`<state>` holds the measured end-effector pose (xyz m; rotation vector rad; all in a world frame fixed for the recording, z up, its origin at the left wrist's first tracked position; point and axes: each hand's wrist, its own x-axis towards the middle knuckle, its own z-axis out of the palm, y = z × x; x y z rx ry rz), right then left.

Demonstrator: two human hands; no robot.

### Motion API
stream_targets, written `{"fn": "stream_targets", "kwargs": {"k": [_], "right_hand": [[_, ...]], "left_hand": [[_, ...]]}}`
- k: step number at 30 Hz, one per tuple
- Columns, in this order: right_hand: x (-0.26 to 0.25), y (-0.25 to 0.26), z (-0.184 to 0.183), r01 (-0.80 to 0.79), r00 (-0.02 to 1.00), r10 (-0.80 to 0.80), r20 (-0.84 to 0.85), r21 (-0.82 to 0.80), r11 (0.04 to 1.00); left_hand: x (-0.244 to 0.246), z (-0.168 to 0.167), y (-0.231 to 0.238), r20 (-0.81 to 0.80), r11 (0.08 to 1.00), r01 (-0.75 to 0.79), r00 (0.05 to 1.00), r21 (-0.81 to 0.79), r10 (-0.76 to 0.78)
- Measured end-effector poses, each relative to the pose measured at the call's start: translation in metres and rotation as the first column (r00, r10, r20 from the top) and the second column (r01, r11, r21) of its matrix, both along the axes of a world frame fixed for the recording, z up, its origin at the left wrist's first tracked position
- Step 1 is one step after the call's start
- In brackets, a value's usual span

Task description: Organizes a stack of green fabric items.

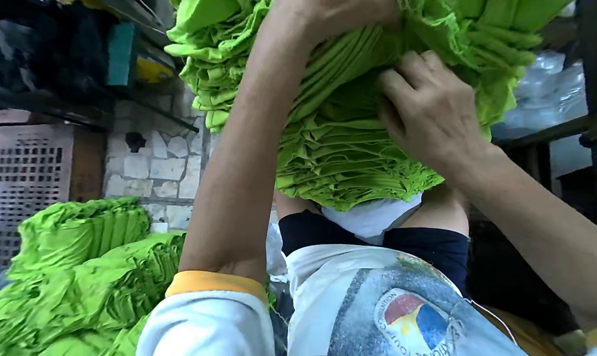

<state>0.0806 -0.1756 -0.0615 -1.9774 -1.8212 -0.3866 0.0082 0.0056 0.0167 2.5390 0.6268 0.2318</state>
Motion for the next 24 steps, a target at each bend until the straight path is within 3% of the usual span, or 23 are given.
{"fn": "stream_targets", "kwargs": {"k": [2,5,9,12,15,19,22,24], "right_hand": [[0.006,0.015,-0.005,0.139,0.979,-0.177,-0.098,-0.312,0.94],[0.019,0.02,0.004,0.161,0.958,-0.257,-0.13,-0.5,0.851],[0.021,0.003,0.021,0.152,0.968,-0.228,-0.107,-0.474,0.867],[0.029,-0.004,0.015,-0.009,0.986,-0.048,-0.161,-0.333,0.943],[0.038,-0.002,0.006,-0.146,0.986,0.112,-0.12,-0.328,0.933],[0.034,-0.004,0.02,-0.004,1.0,0.015,0.02,-0.477,0.879],[0.025,-0.008,0.042,0.162,0.986,-0.108,0.124,-0.621,0.767],[0.029,-0.012,0.062,0.189,0.982,-0.13,0.138,-0.675,0.713]], "left_hand": [[0.001,0.004,-0.005,-0.045,0.999,-0.036,0.998,-0.017,0.035],[0.0,0.003,-0.004,-0.031,0.994,-0.105,0.994,-0.032,0.104],[0.0,0.003,-0.004,-0.056,0.988,-0.144,0.989,-0.062,0.14],[0.0,0.007,-0.008,-0.059,0.988,-0.141,0.989,-0.069,0.137],[0.001,0.002,-0.003,-0.067,0.986,-0.142,0.988,-0.09,0.136],[0.006,-0.003,0.009,-0.086,0.992,-0.111,0.991,-0.053,0.106],[0.007,-0.003,0.008,-0.082,0.996,-0.094,0.992,-0.012,0.092],[0.007,-0.004,0.01,-0.065,0.997,-0.078,0.995,0.013,0.079]]}}
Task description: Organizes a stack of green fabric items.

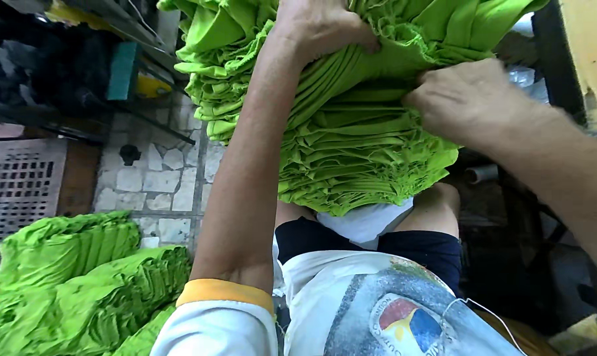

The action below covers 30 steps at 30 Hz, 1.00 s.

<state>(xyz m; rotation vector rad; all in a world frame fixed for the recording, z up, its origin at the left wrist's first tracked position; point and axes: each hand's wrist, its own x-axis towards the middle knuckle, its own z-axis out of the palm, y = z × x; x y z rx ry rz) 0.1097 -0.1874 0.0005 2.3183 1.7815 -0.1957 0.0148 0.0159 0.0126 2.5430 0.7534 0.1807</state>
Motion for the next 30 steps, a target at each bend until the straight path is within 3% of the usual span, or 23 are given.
{"fn": "stream_targets", "kwargs": {"k": [2,4,7,9,12,14,17,18,20,22,24,27,30], "right_hand": [[0.02,-0.005,0.016,-0.072,0.99,0.083,-0.111,0.099,0.992],[0.042,-0.002,0.017,-0.094,0.944,0.18,-0.277,0.296,0.95],[0.049,0.017,0.002,0.141,0.875,0.12,-0.469,0.484,0.864],[0.048,0.028,-0.006,0.203,0.866,0.086,-0.493,0.504,0.84],[0.045,0.03,-0.013,0.204,0.892,0.049,-0.45,0.495,0.844],[0.033,0.023,-0.012,0.152,0.935,0.057,-0.349,0.542,0.827],[0.002,0.006,-0.024,-0.064,0.983,0.17,-0.076,0.72,0.691],[-0.004,0.002,-0.033,-0.146,0.973,0.229,-0.012,0.733,0.664],[-0.004,-0.004,-0.055,-0.197,0.967,0.253,-0.02,0.569,0.799],[0.002,-0.008,-0.064,-0.073,0.992,0.101,-0.078,0.304,0.95],[0.012,-0.014,-0.059,-0.044,0.995,0.062,-0.074,0.219,0.975],[0.023,-0.025,-0.047,-0.09,0.982,0.132,-0.134,0.278,0.956],[0.033,-0.022,-0.032,-0.059,0.934,0.212,-0.287,0.464,0.884]], "left_hand": [[-0.001,-0.001,0.0,0.018,1.0,0.008,1.0,0.007,-0.009],[-0.004,-0.001,-0.003,0.035,0.998,0.067,0.997,-0.02,-0.066],[-0.013,0.0,-0.011,0.057,0.97,0.214,0.976,-0.117,-0.208],[-0.011,-0.006,-0.027,-0.045,0.991,0.12,0.992,0.05,-0.118],[-0.004,-0.015,-0.05,-0.067,0.966,-0.051,0.995,0.254,0.07],[-0.002,-0.016,-0.046,-0.004,0.967,-0.073,0.997,0.244,0.076],[0.0,-0.017,-0.015,0.096,0.985,-0.009,0.995,0.17,-0.007],[0.001,-0.018,-0.006,0.102,0.988,0.014,0.994,0.152,-0.029],[0.002,-0.016,0.002,0.089,0.994,0.032,0.995,0.108,-0.042],[0.002,-0.01,0.0,0.029,0.999,0.013,0.999,0.051,-0.014],[0.003,-0.008,0.001,0.005,0.999,0.004,1.0,0.043,-0.004],[0.003,-0.009,0.001,0.001,0.998,0.016,1.0,0.06,-0.016],[0.001,-0.011,0.002,0.007,0.998,0.017,1.0,0.068,-0.018]]}}
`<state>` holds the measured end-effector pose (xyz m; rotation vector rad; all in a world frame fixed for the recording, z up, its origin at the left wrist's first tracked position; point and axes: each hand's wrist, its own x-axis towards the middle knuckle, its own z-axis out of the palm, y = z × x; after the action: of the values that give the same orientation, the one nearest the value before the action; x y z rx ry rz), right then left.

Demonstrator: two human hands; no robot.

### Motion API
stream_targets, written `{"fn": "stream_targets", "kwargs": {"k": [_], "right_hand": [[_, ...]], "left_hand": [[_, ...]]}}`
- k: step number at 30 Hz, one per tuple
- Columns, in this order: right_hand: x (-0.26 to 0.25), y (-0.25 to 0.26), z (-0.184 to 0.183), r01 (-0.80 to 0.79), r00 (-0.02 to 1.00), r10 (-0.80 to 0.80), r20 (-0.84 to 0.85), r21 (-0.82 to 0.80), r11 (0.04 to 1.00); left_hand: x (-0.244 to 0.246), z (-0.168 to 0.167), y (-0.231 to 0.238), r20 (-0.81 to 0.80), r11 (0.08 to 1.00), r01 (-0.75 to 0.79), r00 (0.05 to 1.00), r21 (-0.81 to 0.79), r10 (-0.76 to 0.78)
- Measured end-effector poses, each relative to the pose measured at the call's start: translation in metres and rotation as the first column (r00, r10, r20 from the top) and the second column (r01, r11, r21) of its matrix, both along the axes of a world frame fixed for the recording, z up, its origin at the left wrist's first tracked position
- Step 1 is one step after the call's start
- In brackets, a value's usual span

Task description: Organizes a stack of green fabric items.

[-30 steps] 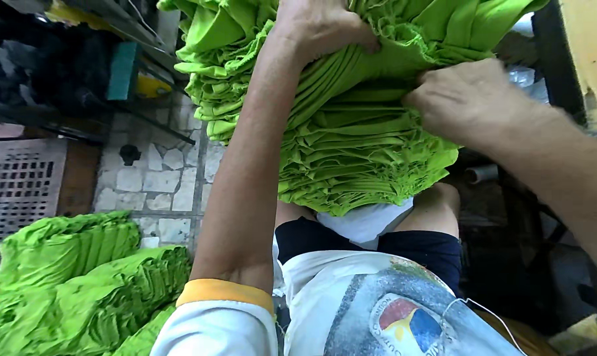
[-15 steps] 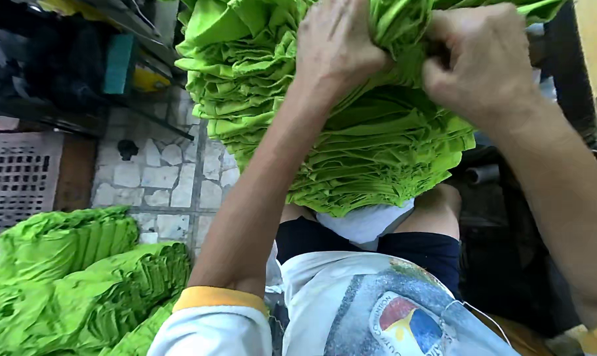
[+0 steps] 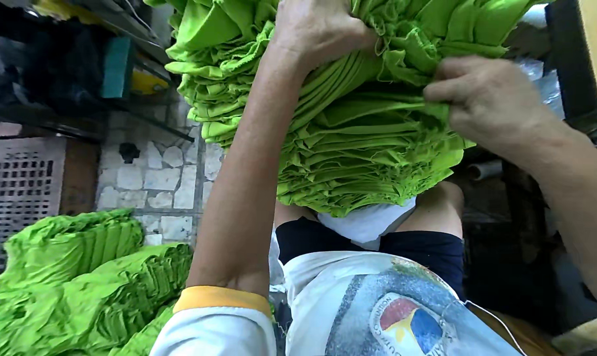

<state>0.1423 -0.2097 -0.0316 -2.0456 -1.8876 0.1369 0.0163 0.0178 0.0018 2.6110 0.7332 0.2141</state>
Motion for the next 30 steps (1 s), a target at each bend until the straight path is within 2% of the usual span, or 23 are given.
{"fn": "stream_targets", "kwargs": {"k": [4,8,10,12,14,17,19,20,21,22,23,24,25,26,27,28,30], "right_hand": [[0.012,0.027,0.007,0.147,0.969,-0.1,-0.227,0.204,0.968],[0.008,0.058,0.011,0.447,0.805,-0.315,-0.503,0.165,0.879],[0.003,0.063,0.012,0.496,0.781,-0.365,-0.507,0.15,0.855],[-0.002,0.068,0.007,0.528,0.786,-0.412,-0.461,0.155,0.835],[-0.005,0.067,0.006,0.522,0.811,-0.424,-0.403,0.17,0.836],[-0.014,0.055,0.01,0.398,0.899,-0.314,-0.304,0.273,0.876],[-0.04,0.038,0.009,0.302,0.95,-0.231,-0.212,0.422,0.855],[-0.059,0.027,0.005,0.249,0.964,-0.17,-0.203,0.468,0.848],[-0.079,0.022,-0.004,0.224,0.958,-0.098,-0.269,0.491,0.842],[-0.097,0.023,-0.015,0.254,0.898,-0.041,-0.438,0.441,0.861],[-0.108,0.03,-0.025,0.301,0.723,-0.033,-0.691,0.271,0.914],[-0.107,0.044,-0.032,0.315,0.363,-0.065,-0.93,0.057,0.947],[-0.099,0.063,-0.036,0.342,-0.052,-0.072,-0.996,-0.086,0.936],[-0.089,0.082,-0.039,0.417,-0.365,-0.007,-0.931,-0.171,0.893],[-0.076,0.094,-0.04,0.483,-0.53,0.11,-0.841,-0.193,0.854],[-0.064,0.099,-0.041,0.546,-0.595,0.244,-0.766,-0.162,0.822],[-0.047,0.094,-0.043,0.625,-0.621,0.414,-0.665,-0.102,0.774]], "left_hand": [[0.001,-0.001,0.002,0.003,1.0,0.015,1.0,-0.022,-0.015],[-0.014,-0.001,-0.012,0.04,0.991,0.099,0.995,-0.086,-0.096],[-0.016,-0.004,-0.038,-0.015,0.999,0.022,1.0,0.043,-0.022],[-0.009,-0.017,-0.057,0.008,0.971,-0.09,0.996,0.22,0.09],[-0.003,-0.023,-0.061,0.064,0.951,-0.142,0.99,0.275,0.13],[-0.005,-0.01,-0.047,0.097,0.967,-0.149,0.987,0.208,0.131],[-0.009,-0.003,-0.031,0.108,0.981,-0.125,0.988,0.151,0.109],[-0.011,0.001,-0.024,0.11,0.987,-0.109,0.989,0.122,0.096],[-0.012,0.006,-0.016,0.121,0.99,-0.094,0.989,0.102,0.082],[-0.013,0.011,-0.01,0.131,0.993,-0.084,0.989,0.08,0.073],[-0.014,0.015,-0.004,0.148,0.995,-0.071,0.987,0.074,0.06],[-0.016,0.019,0.001,0.153,0.995,-0.06,0.987,0.076,0.048],[-0.017,0.025,0.003,0.159,0.995,-0.055,0.986,0.089,0.04],[-0.02,0.031,0.003,0.167,0.992,-0.055,0.985,0.11,0.036],[-0.024,0.035,0.001,0.179,0.987,-0.058,0.983,0.152,0.03],[-0.031,0.039,-0.003,0.193,0.977,-0.063,0.981,0.205,0.023],[-0.048,0.04,-0.019,0.247,0.945,-0.067,0.969,0.321,-0.015]]}}
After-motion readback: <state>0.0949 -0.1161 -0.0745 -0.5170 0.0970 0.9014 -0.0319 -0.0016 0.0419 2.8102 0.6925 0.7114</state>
